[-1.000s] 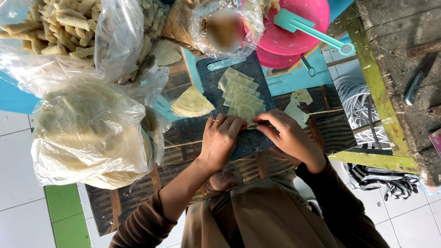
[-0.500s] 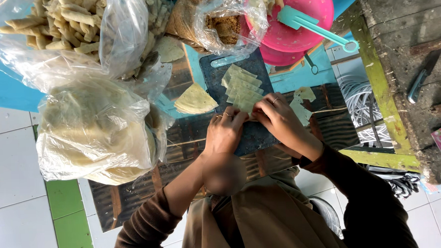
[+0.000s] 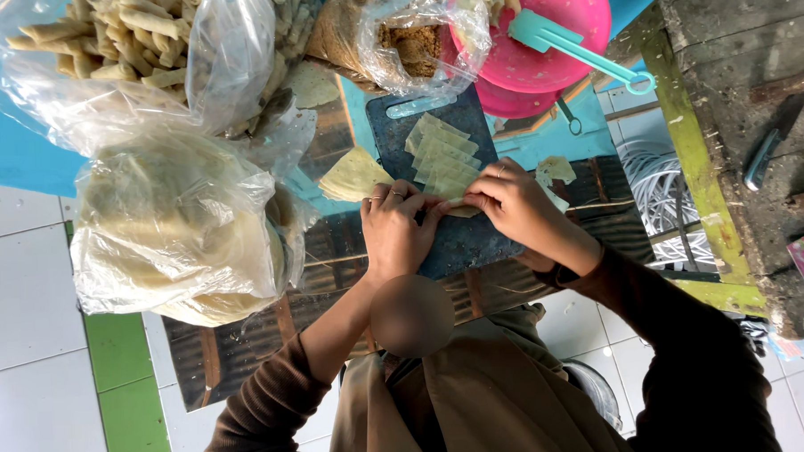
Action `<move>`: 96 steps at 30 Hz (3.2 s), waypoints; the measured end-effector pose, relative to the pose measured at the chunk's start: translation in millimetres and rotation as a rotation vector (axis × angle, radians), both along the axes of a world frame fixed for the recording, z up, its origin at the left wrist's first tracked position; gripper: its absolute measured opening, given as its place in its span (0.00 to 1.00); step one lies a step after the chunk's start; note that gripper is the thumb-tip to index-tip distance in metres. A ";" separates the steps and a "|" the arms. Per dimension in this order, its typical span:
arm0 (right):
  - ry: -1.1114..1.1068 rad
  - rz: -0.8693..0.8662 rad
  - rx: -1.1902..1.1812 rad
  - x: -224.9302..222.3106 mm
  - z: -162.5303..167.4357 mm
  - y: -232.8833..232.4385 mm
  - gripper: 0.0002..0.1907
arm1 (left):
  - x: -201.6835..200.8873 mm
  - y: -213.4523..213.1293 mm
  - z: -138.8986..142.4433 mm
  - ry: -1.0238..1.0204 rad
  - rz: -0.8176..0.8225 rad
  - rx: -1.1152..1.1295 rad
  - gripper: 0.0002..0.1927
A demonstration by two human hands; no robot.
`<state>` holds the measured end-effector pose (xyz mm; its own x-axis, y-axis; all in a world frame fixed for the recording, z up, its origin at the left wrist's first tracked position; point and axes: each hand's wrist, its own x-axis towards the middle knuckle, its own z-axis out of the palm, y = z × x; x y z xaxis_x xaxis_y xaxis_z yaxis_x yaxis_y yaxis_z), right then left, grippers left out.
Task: The person arranges thin triangular dough pieces into overlapping rows on a cutting board, using a plastic spatula to lift and reposition them, and pinches brown filling from a plastic-wrapped bag onto the dough layers. Bags of shaped dough pieces sit beside the board as the stacked rows accumulate.
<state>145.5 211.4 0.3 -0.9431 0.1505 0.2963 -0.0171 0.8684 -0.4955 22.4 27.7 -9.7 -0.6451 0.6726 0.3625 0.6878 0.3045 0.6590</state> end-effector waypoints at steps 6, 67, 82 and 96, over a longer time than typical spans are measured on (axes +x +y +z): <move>-0.234 -0.045 -0.383 -15.2 6.9 16.7 0.12 | 1.5 1.1 0.4 -0.049 0.018 0.007 0.11; 0.054 0.109 0.087 -0.6 12.6 -5.6 0.18 | 2.9 1.5 -6.1 0.037 -0.032 -0.012 0.16; 0.431 -0.035 -0.053 -46.7 129.3 -9.2 0.10 | 7.4 -6.1 -5.0 0.061 -0.096 -0.039 0.10; 0.403 0.188 0.331 -151.3 126.3 -7.0 0.04 | 1.7 -4.8 -13.8 -0.019 -0.175 0.085 0.14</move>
